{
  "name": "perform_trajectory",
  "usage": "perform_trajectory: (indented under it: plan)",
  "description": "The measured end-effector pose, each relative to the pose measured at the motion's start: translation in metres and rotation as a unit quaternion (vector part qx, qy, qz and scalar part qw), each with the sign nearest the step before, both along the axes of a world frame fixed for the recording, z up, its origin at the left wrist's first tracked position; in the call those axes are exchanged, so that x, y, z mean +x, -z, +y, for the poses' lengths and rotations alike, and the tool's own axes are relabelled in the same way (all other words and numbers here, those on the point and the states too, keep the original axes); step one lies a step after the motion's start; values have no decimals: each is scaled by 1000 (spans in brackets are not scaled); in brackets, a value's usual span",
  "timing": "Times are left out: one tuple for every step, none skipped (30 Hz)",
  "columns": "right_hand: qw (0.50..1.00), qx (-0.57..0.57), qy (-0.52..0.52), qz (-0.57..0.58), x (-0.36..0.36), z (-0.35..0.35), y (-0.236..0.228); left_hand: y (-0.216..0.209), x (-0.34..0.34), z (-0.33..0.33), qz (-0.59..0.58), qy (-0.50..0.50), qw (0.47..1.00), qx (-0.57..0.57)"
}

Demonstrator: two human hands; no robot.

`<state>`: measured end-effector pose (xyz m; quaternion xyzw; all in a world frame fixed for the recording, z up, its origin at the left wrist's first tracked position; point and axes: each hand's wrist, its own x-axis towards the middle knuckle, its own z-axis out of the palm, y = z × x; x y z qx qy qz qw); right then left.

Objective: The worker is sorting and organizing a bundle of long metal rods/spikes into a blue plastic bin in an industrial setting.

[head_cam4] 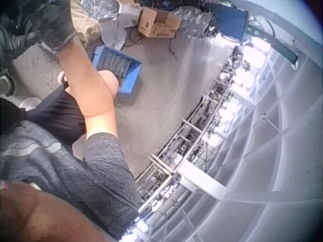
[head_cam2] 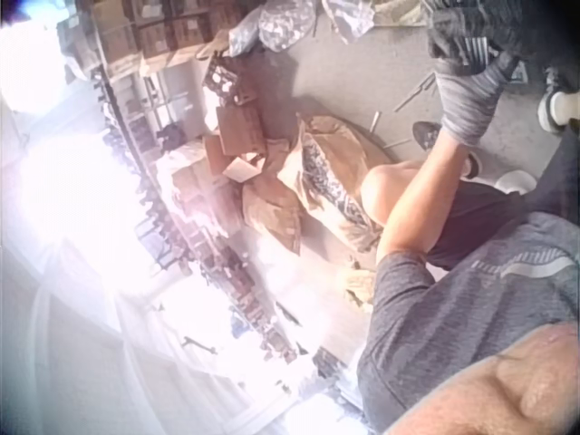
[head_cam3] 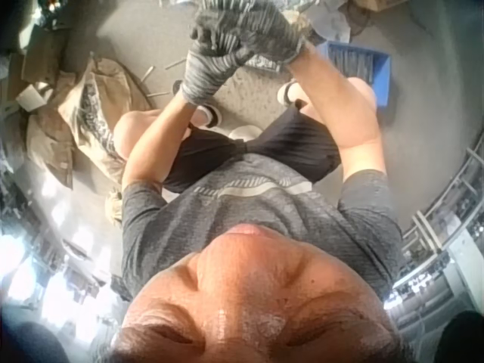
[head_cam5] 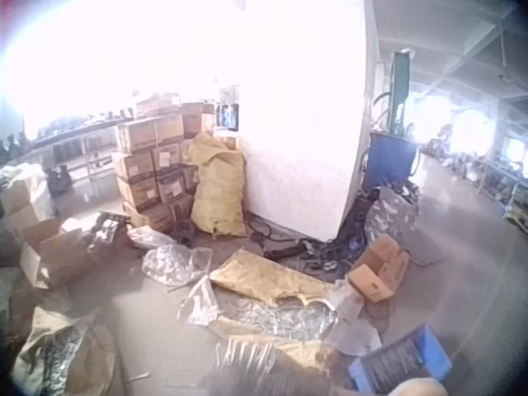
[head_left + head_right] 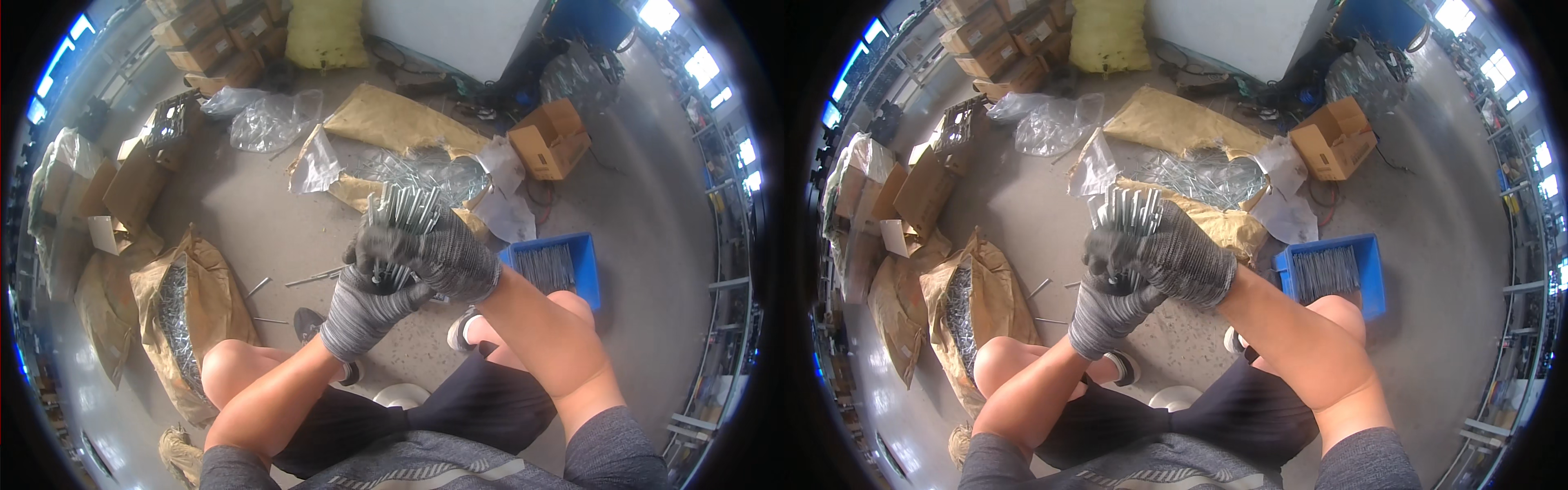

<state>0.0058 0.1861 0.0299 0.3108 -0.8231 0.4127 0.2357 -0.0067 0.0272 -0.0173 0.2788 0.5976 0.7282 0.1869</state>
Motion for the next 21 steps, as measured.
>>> perform_trajectory:
  plan:
    - [1000,-1,0,0,3,-2,1,-2,1,1,0,0,1000,-1]
    - [947,-236,-15,-216,5,-9,-1,-10,3,1,-106,16,994,22]
    - [796,-446,-27,-409,6,-15,-4,-15,5,1,-211,31,976,45]
    - [792,-472,6,-387,4,-19,-7,-14,1,-10,-238,82,965,-67]
    - [792,-469,4,-390,2,-21,-3,-7,1,-12,-239,78,966,-65]
    - [768,-525,-5,-366,-1,-20,4,5,-2,-10,-331,80,938,66]
    - [741,-578,-15,-342,-2,-19,7,12,-4,-8,-413,79,886,196]
    - [720,-616,-57,-314,0,-22,5,-7,-2,-3,-520,-16,834,182]
    - [719,-616,-58,-318,2,-24,3,-6,-4,-2,-521,-19,833,183]
    - [779,-551,-41,-296,4,-26,2,-5,-5,-1,-549,1,806,221]
    - [833,-482,-26,-271,6,-29,-2,-7,-7,-3,-573,21,777,258]
    - [832,-482,-31,-274,9,-31,-7,-12,-7,-4,-539,31,803,255]
    - [857,-433,-7,-280,12,-33,-15,-9,-9,-2,-538,26,802,257]
    - [878,-383,18,-286,14,-33,-20,-9,-12,3,-509,11,824,249]
    - [897,-331,43,-290,16,-33,-24,-11,-12,7,-480,-5,843,241]
    - [896,-331,39,-294,16,-33,-27,-18,-4,2,-175,9,985,3]
    - [883,-343,12,-319,16,-31,-30,-17,-4,1,-176,7,984,5]
    - [870,-355,-15,-343,16,-29,-32,-15,-5,-2,-261,31,963,68]
    - [854,-366,-42,-367,14,-28,-32,-12,-6,-5,-342,54,929,130]
    - [854,-366,-41,-368,12,-26,-33,-10,-7,-7,-420,78,884,191]
    - [864,-362,-1,-350,10,-24,-32,-9,-8,-9,-492,101,828,249]
